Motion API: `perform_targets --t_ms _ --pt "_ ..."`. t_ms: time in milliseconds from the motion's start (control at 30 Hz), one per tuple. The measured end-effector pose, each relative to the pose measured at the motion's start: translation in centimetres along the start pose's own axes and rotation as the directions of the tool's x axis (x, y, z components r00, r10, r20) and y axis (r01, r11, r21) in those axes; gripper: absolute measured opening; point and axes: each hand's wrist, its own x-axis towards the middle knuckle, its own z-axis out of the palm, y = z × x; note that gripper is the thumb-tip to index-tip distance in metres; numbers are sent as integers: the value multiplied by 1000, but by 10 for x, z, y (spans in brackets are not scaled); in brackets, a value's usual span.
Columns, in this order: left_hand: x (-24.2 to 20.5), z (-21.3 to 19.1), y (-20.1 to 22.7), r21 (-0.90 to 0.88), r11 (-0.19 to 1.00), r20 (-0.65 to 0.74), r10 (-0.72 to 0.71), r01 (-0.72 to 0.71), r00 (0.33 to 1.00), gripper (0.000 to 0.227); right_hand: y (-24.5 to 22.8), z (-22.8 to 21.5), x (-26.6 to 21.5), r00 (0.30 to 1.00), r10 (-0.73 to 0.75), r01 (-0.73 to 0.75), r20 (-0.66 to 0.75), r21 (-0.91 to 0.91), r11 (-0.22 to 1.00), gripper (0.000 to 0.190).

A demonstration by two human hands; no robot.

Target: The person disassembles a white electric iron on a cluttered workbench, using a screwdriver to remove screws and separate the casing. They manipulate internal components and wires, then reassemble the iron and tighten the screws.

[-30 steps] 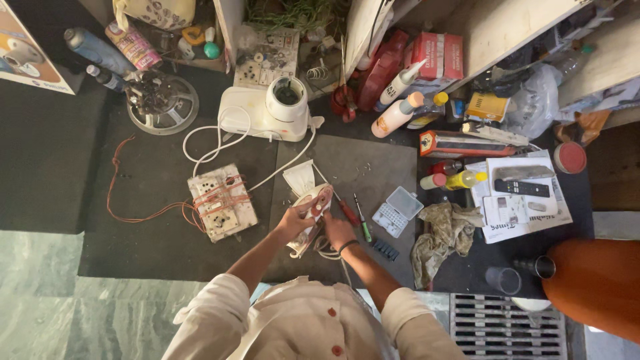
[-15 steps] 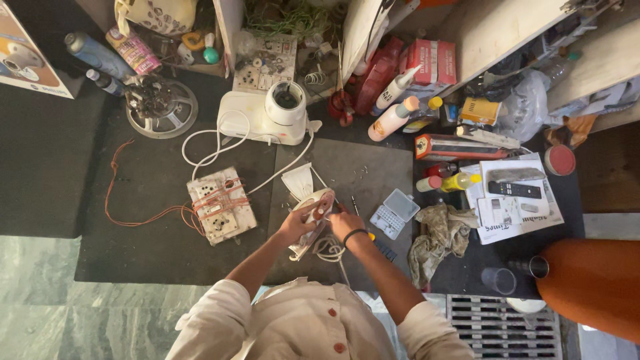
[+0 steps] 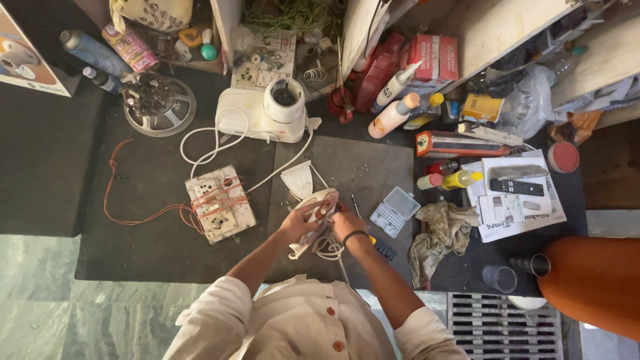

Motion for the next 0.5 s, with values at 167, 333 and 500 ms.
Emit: perform_targets --t_ms 167,333,500 --pt "4 -3 3 137 988 -24 75 -71 997 77 -21 -34 -19 984 63 -70 -166 -40 997 23" --pt "5 -4 -6 19 998 6 55 -55 998 78 7 -52 -20 988 73 -53 -135 144 988 27" --pt "11 -9 -15 73 995 -80 -64 70 995 82 14 -32 -13 986 -79 110 -149 211 971 34"
